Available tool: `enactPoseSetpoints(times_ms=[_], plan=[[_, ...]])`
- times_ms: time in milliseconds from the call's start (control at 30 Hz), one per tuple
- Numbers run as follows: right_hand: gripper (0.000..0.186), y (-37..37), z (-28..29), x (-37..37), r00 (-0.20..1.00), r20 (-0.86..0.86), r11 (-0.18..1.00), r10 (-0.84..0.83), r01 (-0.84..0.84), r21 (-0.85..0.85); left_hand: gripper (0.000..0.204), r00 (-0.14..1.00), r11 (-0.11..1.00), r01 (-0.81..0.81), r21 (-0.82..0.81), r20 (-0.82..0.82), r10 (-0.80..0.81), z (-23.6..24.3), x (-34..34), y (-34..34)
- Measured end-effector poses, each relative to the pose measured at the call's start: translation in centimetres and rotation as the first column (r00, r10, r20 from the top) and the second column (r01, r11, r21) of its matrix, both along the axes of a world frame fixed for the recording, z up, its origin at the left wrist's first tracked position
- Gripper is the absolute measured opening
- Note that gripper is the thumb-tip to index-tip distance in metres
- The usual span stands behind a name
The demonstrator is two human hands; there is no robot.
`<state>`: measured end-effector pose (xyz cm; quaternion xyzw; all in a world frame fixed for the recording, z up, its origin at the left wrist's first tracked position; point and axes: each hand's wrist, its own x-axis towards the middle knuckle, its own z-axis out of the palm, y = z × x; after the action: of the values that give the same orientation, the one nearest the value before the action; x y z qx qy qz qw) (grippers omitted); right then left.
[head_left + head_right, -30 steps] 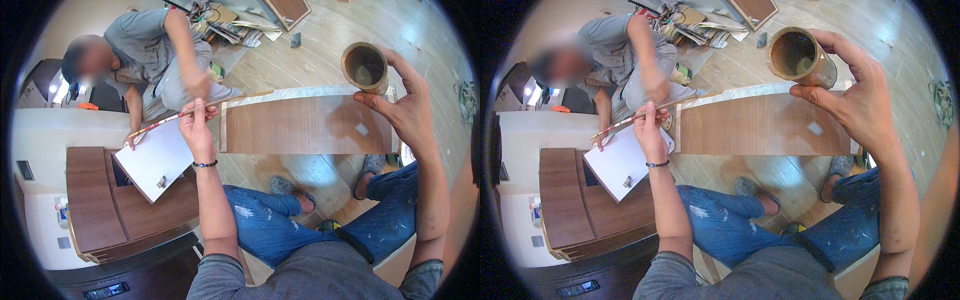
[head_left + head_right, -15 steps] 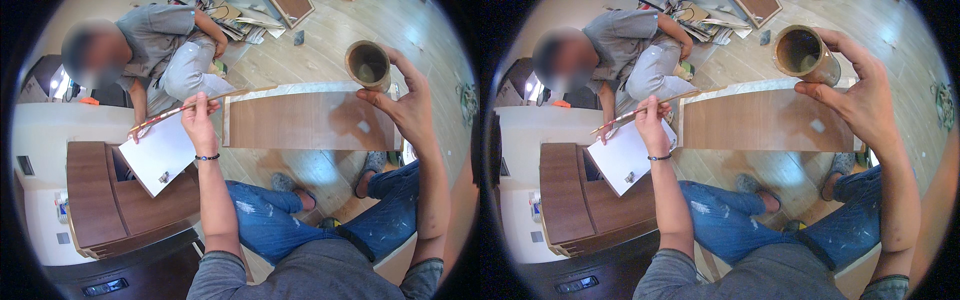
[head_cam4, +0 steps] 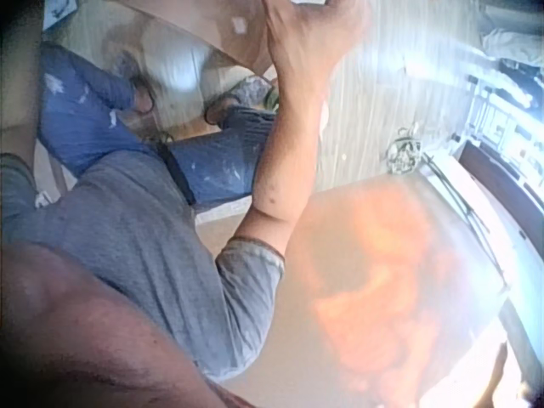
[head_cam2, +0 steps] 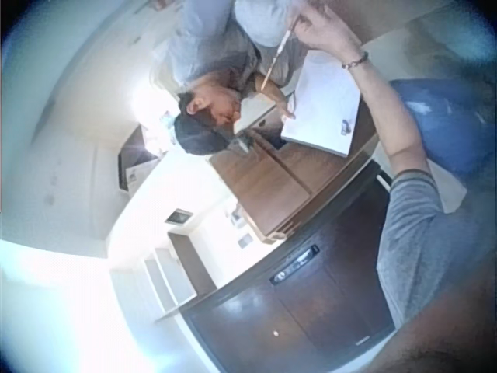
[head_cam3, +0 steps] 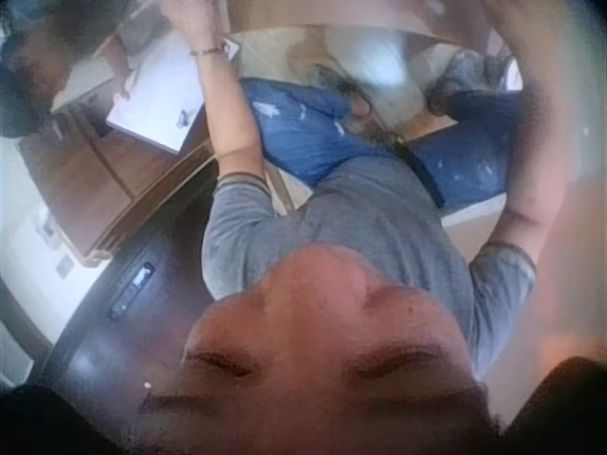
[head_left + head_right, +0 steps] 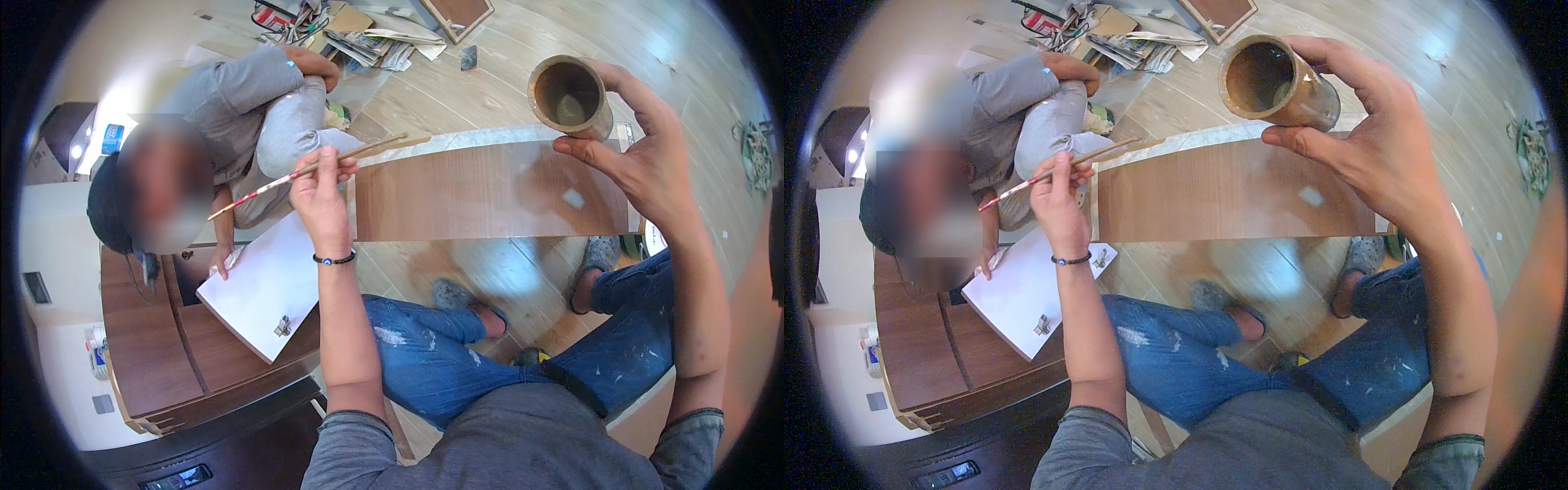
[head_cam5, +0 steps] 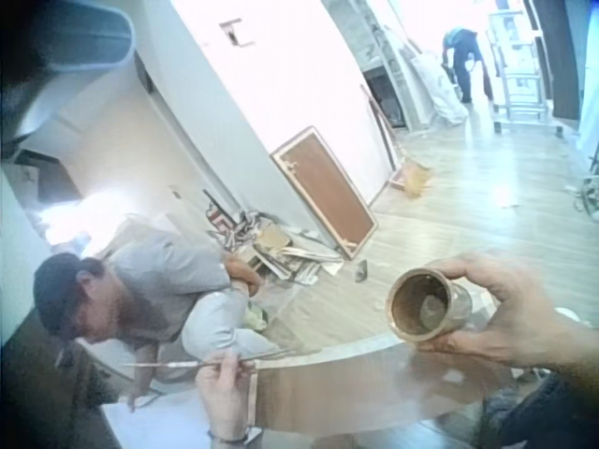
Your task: The person sits on the floor and applies a finish to the edges of a wooden furniture piece using a small brush and a tin of finish. They repeatedly dip the brush into the tin and carefully coat the taped edges of the furniture.
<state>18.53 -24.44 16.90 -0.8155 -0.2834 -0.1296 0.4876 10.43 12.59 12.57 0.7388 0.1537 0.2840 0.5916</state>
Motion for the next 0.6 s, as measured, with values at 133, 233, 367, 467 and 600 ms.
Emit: enactPoseSetpoints(times_ms=[133,233,367,467,600], plan=[[0.064,-0.1,0.1,-0.1,1.000,0.029,0.999,-0.007,0.008,-0.033,0.017,0.997,0.988,0.078,-0.136,0.013,-0.077,0.0,1.2,-1.9],[0.064,-0.3,0.1,-0.2,0.999,0.037,0.999,-0.023,0.025,-0.043,0.017,0.992,0.985,0.113,-0.133,-0.033,-0.118,-0.3,1.6,-2.3],[0.065,-0.7,-0.2,0.0,0.998,0.050,0.999,-0.027,0.029,-0.038,0.015,0.989,0.988,0.129,-0.082,-0.061,-0.135,-0.7,2.1,-3.1],[0.066,-1.0,-0.2,-0.1,0.999,0.045,1.000,-0.019,0.020,-0.023,0.016,0.992,0.995,0.097,-0.039,-0.080,-0.100,-0.9,2.2,-2.7],[0.066,-1.2,0.0,-0.1,0.999,0.043,1.000,0.002,-0.002,0.005,0.018,0.998,1.000,-0.010,-0.010,-0.059,0.010,-0.7,1.4,-0.3]])
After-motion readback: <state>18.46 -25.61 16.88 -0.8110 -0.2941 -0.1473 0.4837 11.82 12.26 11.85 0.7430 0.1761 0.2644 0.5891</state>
